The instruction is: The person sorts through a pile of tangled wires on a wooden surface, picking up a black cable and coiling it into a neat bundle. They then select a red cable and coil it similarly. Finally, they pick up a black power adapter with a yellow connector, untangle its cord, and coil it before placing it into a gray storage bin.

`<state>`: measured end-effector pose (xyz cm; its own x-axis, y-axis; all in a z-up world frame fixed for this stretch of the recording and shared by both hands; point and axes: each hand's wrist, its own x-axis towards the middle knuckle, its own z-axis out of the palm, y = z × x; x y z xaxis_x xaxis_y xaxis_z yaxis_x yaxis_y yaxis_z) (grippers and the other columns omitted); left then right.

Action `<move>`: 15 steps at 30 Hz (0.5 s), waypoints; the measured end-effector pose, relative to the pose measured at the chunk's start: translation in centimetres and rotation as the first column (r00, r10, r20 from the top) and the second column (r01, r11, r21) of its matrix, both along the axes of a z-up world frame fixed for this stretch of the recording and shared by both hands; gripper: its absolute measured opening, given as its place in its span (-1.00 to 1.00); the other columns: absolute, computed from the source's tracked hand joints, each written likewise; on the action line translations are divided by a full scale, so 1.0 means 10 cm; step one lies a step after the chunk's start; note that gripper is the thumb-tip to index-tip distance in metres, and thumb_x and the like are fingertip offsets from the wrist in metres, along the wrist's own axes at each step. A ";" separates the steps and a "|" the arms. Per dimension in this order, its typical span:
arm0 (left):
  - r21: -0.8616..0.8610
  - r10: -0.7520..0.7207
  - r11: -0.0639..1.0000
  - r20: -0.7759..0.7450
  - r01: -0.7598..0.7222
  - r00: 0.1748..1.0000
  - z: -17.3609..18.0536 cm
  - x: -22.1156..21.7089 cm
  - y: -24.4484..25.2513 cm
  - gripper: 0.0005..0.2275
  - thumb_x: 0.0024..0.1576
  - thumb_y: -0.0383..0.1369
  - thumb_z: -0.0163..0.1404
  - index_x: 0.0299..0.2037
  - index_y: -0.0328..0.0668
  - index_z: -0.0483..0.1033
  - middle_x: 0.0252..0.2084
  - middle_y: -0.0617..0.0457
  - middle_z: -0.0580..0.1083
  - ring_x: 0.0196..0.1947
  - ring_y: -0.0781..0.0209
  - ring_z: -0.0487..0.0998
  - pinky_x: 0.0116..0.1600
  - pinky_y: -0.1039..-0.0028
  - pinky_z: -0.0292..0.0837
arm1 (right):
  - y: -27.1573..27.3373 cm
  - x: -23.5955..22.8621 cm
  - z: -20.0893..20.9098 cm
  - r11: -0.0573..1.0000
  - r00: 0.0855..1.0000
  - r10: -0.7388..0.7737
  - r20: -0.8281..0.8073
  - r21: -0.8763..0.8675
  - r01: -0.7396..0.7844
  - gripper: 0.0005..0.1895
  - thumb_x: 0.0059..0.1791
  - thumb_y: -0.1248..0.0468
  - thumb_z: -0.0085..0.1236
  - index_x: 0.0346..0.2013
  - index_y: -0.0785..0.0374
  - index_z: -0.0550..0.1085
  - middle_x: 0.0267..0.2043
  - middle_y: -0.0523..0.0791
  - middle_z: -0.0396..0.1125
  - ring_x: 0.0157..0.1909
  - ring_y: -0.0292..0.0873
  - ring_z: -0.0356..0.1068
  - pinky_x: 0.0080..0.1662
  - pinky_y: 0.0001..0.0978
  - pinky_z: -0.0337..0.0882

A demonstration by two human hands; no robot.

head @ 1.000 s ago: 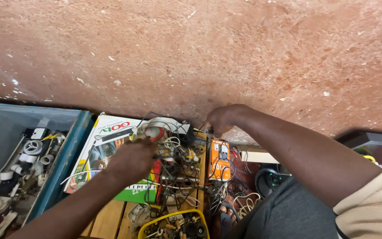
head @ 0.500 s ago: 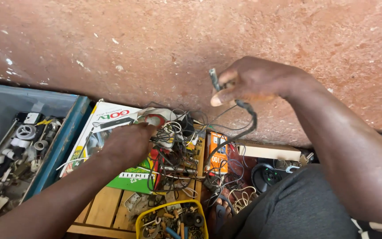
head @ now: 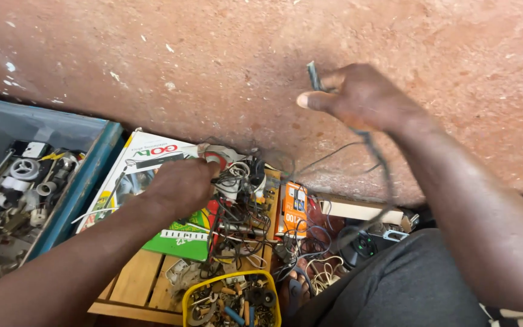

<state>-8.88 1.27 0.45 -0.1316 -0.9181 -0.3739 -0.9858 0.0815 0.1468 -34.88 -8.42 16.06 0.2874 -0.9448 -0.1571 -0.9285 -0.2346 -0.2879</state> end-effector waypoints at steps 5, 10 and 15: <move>-0.027 0.014 1.000 0.012 -0.013 1.000 -0.14 0.11 -0.01 -0.66 0.10 -0.40 -0.09 0.10 0.00 0.47 0.01 -0.19 0.59 -0.02 -0.28 0.63 -0.07 -0.08 0.50 | -0.11 -0.06 -0.10 0.985 0.910 -0.172 0.378 0.096 0.146 -0.50 0.19 -0.14 0.21 -0.47 0.03 0.32 -0.57 -0.10 0.33 -0.49 -0.15 0.36 -0.17 -0.22 0.38; -0.028 -0.027 0.999 0.049 0.028 0.998 -0.15 0.11 -0.02 -0.59 0.10 -0.50 -0.13 0.16 0.05 0.48 -0.02 -0.14 0.61 -0.08 -0.21 0.68 -0.10 -0.03 0.59 | -0.36 -0.25 -0.12 0.960 0.629 -0.279 0.725 0.235 0.154 -0.60 0.11 -0.17 0.25 -0.31 0.04 0.43 -0.59 -0.22 0.26 -0.71 -0.36 0.10 -0.66 -0.47 0.06; -0.036 -0.086 0.995 0.082 0.089 0.993 -0.23 0.12 -0.04 -0.45 0.11 -0.49 -0.13 0.37 0.13 0.35 0.03 -0.15 0.58 -0.07 -0.24 0.67 -0.08 -0.05 0.60 | -0.38 -0.66 0.22 0.939 0.453 -0.120 0.883 0.249 -0.238 -0.61 0.12 -0.17 0.11 -0.18 0.08 0.49 -0.63 -0.28 0.09 -0.71 -0.32 0.05 -0.64 -0.42 0.08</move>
